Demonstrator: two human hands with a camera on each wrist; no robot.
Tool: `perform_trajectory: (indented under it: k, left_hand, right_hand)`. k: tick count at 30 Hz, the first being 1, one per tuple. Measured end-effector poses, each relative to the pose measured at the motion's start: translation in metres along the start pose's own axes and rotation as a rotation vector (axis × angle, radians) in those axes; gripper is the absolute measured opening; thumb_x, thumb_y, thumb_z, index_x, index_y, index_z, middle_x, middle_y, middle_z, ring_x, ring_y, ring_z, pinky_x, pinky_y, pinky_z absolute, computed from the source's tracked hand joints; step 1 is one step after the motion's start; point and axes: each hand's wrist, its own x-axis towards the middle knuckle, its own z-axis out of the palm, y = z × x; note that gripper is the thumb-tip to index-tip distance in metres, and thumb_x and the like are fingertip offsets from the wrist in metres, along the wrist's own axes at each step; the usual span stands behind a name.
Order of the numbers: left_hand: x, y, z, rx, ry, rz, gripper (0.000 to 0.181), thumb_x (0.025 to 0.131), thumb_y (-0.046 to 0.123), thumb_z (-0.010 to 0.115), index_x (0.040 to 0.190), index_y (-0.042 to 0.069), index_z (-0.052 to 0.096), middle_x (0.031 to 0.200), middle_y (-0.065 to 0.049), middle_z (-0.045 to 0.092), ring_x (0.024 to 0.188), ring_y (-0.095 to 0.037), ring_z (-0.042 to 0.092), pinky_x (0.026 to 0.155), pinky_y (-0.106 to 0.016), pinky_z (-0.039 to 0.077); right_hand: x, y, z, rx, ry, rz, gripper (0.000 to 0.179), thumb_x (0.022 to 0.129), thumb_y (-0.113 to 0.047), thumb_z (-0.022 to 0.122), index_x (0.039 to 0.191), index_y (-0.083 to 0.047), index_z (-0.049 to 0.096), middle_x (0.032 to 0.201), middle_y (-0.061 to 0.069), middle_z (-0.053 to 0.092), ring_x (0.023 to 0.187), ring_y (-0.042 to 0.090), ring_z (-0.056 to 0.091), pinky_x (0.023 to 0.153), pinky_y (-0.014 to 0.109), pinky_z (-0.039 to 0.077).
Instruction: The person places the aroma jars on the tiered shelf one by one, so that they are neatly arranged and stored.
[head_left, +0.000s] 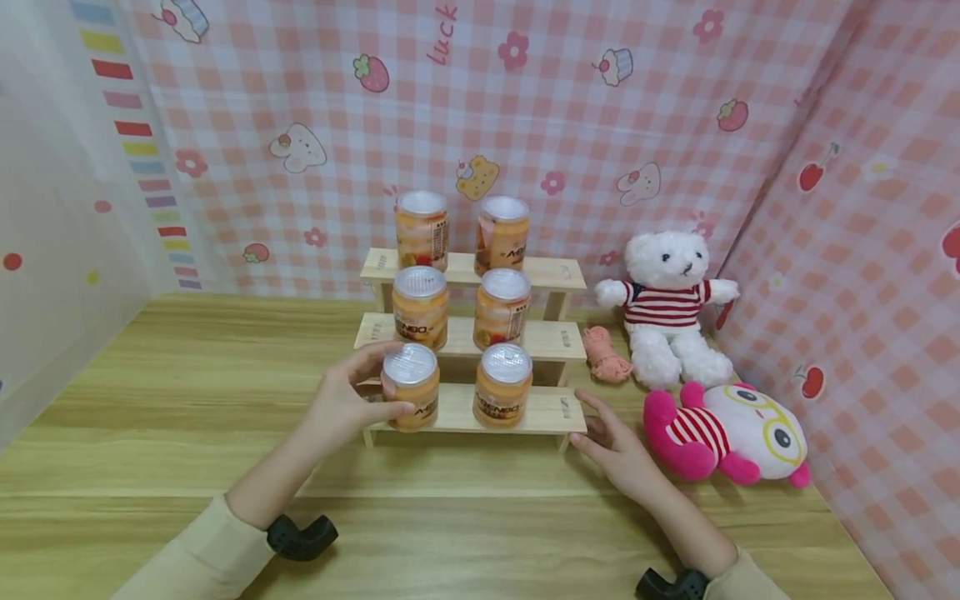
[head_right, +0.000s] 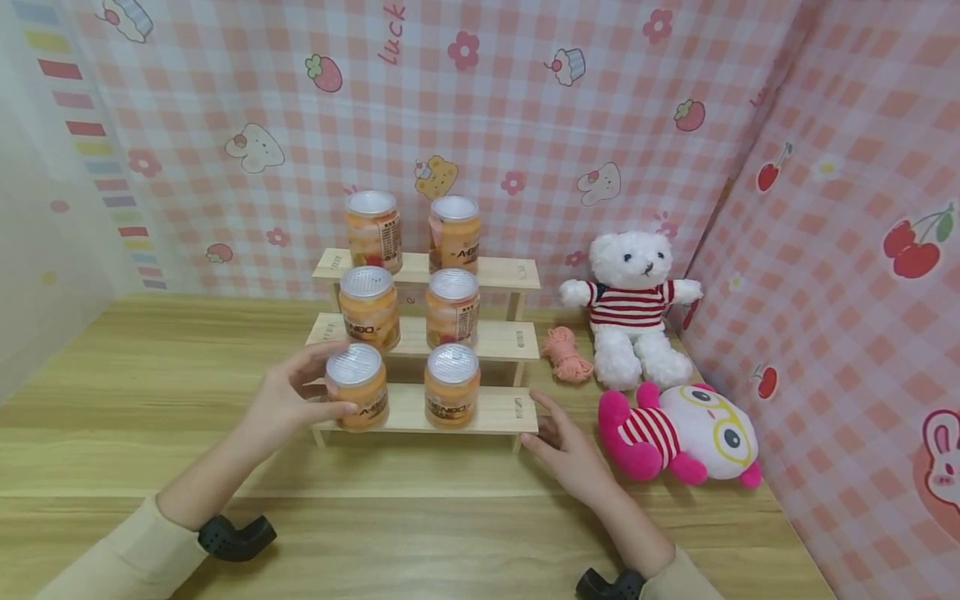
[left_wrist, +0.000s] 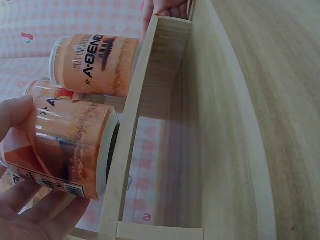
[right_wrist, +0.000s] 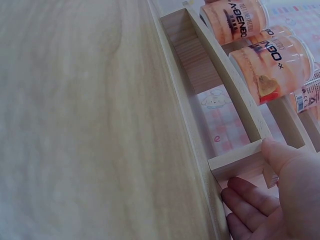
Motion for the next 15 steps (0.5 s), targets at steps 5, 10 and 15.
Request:
perform_trajectory:
  k: [5,10,15]
  left_hand:
    - [-0.0005,-0.0038,0.0023,-0.002,0.016,0.005,0.071,0.068,0.003,0.086,0.131,0.007,0.055,0.126,-0.014,0.058,0.11,-0.026,0.056,0.083,-0.037,0.052]
    - [-0.0006,-0.005,0.0038,-0.012,0.021,0.01,0.071,0.068,0.005,0.086,0.132,0.007,0.055,0.128,-0.012,0.057,0.111,-0.026,0.056,0.082,-0.035,0.053]
    - [0.0003,-0.0045,0.0058,-0.009,0.016,0.0,0.072,0.069,0.005,0.086,0.133,0.008,0.053,0.128,-0.012,0.056,0.112,-0.027,0.055,0.084,-0.038,0.052]
  right_hand:
    - [-0.0001,-0.0006,0.0007,0.0,0.0,0.005,0.061,0.095,-0.008,0.06,0.149,-0.008,0.03,0.124,0.026,0.057,0.114,0.034,0.055,0.088,0.024,0.047]
    - [-0.0005,-0.0014,0.0005,0.008,0.0,0.016,0.062,0.095,-0.009,0.06,0.149,-0.008,0.029,0.125,0.026,0.056,0.116,0.035,0.054,0.088,0.023,0.047]
    - [-0.0002,-0.0013,-0.0004,-0.004,0.0,0.021,0.062,0.095,-0.01,0.06,0.149,-0.008,0.029,0.125,0.026,0.056,0.116,0.035,0.054,0.088,0.024,0.047]
